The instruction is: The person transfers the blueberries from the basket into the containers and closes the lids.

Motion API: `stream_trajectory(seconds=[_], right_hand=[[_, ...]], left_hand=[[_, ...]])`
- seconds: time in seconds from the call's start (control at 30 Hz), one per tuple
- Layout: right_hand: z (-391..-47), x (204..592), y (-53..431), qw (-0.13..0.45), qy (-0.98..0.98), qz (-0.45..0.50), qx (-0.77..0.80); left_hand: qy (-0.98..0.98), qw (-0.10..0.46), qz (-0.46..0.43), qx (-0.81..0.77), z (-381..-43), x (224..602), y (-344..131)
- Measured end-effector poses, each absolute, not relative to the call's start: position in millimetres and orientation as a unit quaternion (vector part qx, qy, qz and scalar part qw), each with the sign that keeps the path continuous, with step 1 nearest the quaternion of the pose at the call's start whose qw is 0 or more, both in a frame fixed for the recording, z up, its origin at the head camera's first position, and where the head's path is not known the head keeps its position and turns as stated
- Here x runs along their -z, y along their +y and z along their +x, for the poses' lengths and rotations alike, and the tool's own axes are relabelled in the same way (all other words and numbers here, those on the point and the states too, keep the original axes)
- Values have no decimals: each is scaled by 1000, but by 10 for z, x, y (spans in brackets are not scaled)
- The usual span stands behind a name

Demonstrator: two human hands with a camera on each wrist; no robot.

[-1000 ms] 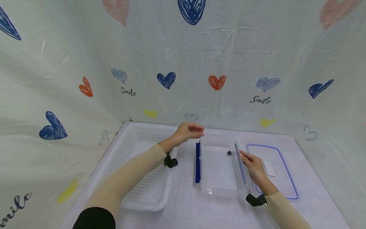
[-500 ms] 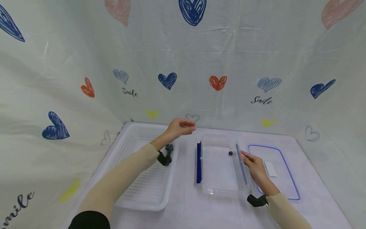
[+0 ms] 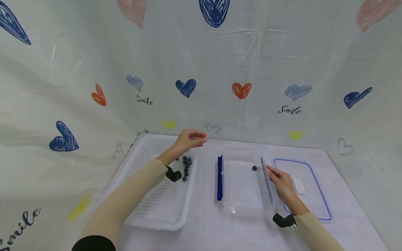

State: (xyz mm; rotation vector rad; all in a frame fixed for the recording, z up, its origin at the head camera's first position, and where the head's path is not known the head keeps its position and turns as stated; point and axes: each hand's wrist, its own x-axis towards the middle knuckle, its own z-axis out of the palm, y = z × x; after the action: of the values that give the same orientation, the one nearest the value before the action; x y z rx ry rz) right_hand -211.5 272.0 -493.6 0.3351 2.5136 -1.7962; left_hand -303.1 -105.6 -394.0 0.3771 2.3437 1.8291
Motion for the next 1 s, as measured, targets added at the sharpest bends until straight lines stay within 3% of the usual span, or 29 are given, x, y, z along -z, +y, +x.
stream_trajectory(seconds=[1.0], right_hand=[[-2125,4947,2728,19,809,108,578]], left_hand=[[807,22,78,-586,-3085,4530,-1855]])
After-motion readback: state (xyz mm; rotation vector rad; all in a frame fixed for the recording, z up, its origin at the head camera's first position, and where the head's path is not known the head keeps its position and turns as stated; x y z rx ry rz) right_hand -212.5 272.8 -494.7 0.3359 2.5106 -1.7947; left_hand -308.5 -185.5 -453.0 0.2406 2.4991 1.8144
